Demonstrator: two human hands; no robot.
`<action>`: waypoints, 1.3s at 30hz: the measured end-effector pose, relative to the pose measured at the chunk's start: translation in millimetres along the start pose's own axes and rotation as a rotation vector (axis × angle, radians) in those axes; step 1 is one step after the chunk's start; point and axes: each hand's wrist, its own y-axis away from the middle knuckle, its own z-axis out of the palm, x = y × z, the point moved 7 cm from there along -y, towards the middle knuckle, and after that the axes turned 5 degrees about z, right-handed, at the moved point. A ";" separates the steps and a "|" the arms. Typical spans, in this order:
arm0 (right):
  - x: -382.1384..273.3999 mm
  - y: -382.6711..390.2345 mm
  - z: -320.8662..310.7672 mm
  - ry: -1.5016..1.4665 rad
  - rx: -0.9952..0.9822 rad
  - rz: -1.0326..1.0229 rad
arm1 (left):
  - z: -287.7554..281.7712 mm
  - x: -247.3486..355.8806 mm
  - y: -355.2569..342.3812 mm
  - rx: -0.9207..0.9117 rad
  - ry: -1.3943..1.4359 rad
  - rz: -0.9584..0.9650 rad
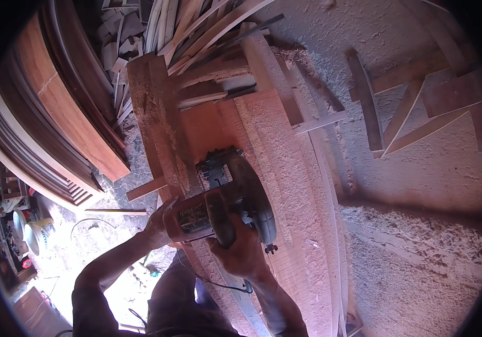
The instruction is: The person uses a circular saw to cut a large wooden board resting on a workbench. They guide the saw along a marked line, pause to wipe away sawdust, and then resume cutting to complete the cut.
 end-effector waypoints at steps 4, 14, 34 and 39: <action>-8.1 -7.6 4.9 -0.015 -0.005 -0.027 | 30.6 -29.8 28.4 0.130 0.761 -0.477; -15.3 -21.0 7.2 -0.019 -0.006 -0.017 | 42.8 -30.1 27.8 0.286 1.303 -0.732; -29.6 -45.3 10.4 -0.005 0.012 -0.042 | -2.9 -9.3 9.4 -0.068 0.316 -0.172; -33.2 -43.8 9.1 -0.004 0.032 -0.058 | -36.5 -27.5 -17.7 0.070 0.036 -0.190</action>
